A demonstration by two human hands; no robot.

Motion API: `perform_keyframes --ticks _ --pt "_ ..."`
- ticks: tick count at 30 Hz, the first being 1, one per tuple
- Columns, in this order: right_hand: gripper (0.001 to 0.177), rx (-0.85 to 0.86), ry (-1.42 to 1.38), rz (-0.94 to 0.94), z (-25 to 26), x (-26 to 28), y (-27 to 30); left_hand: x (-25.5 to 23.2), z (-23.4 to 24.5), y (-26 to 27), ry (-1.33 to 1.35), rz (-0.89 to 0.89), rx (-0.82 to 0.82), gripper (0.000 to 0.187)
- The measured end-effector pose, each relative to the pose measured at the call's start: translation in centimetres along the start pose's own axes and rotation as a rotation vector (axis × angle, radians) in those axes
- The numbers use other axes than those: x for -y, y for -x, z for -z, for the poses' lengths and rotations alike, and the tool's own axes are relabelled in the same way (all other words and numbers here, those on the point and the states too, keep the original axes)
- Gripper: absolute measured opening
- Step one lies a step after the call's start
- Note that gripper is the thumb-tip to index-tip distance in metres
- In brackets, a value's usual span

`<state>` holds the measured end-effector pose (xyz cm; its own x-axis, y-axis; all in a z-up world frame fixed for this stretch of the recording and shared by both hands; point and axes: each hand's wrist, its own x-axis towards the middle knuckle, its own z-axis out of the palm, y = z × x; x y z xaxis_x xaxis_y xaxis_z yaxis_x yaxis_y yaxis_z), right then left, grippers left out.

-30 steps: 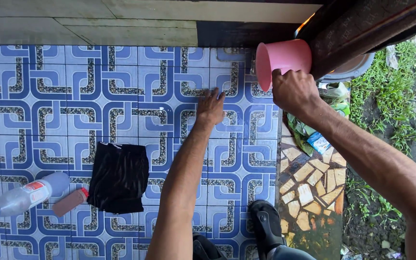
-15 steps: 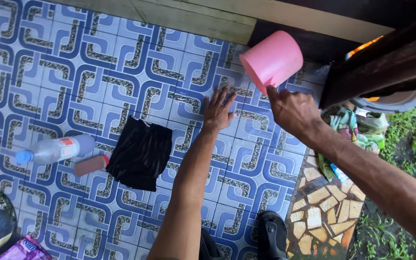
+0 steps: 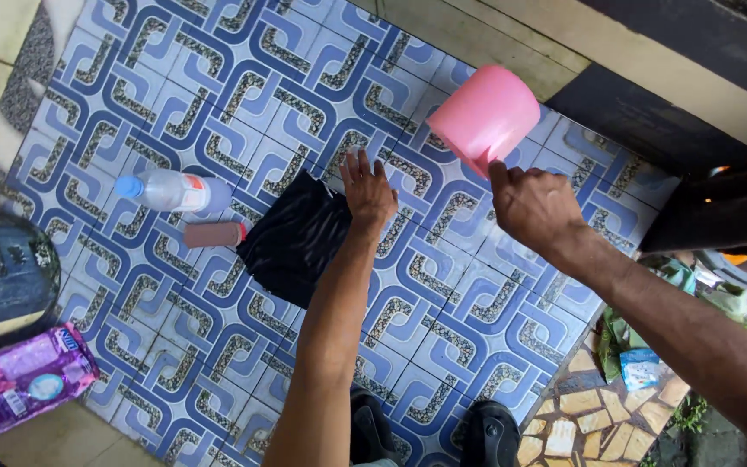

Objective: Washing a black item of clothing in a bucket, wringing it out, and spreading it on a tiled surface.

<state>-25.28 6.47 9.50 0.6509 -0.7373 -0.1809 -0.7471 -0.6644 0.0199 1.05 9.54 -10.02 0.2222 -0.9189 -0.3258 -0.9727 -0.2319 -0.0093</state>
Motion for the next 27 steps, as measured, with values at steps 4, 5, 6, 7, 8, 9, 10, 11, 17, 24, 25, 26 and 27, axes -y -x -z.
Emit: perform_keyframes --ticks 4,5,6,7,8,9,10,11,17,24,25,26,27 --pt "0.024 -0.044 -0.140 -0.037 1.6 0.5 -3.6 3.5 2.4 0.5 0.120 -0.005 -0.012 0.076" --pt "0.029 -0.083 -0.303 -0.068 1.5 0.6 -4.5 4.5 2.9 0.7 0.161 -0.007 -0.014 0.076" --pt "0.034 -0.117 -0.465 -0.098 1.5 0.8 -5.4 5.4 3.4 1.0 0.204 -0.006 -0.017 0.076" --pt "0.034 -0.114 -0.463 -0.079 0.8 1.0 -6.0 6.2 3.9 1.7 0.210 0.011 -0.019 0.076" --pt "0.035 -0.112 -0.616 -0.099 0.2 1.2 -6.9 7.2 4.5 2.1 0.192 -0.011 -0.070 0.073" --pt "0.036 -0.106 -0.770 -0.119 -0.3 1.5 -7.8 8.2 5.2 2.7 0.173 -0.034 -0.122 0.070" --pt "0.036 -0.106 -0.766 -0.097 -0.2 2.3 -8.5 9.0 7.1 3.8 0.176 -0.014 -0.130 0.070" --pt "0.035 -0.050 -0.850 -0.108 -0.1 3.2 -9.1 9.9 9.1 5.1 0.246 0.031 0.045 0.065" --pt "0.031 0.189 -1.044 -0.075 0.8 10.5 -12.2 18.9 8.6 9.9 0.437 0.080 0.092 0.049" --pt "0.026 0.310 -1.089 0.069 -0.2 21.1 -13.7 32.3 -0.2 16.7 1.108 0.421 0.063 0.036" --pt "0.026 0.322 -1.083 0.092 -0.7 22.7 -13.8 32.3 1.3 18.6 1.115 0.443 0.051 0.036" --pt "0.025 0.327 -1.121 0.130 -1.2 24.3 -14.0 32.4 2.8 20.3 1.211 0.600 0.009 0.039" --pt "0.024 0.333 -1.160 0.168 -1.7 25.9 -14.1 32.4 4.2 22.1 1.305 0.758 -0.036 0.043"
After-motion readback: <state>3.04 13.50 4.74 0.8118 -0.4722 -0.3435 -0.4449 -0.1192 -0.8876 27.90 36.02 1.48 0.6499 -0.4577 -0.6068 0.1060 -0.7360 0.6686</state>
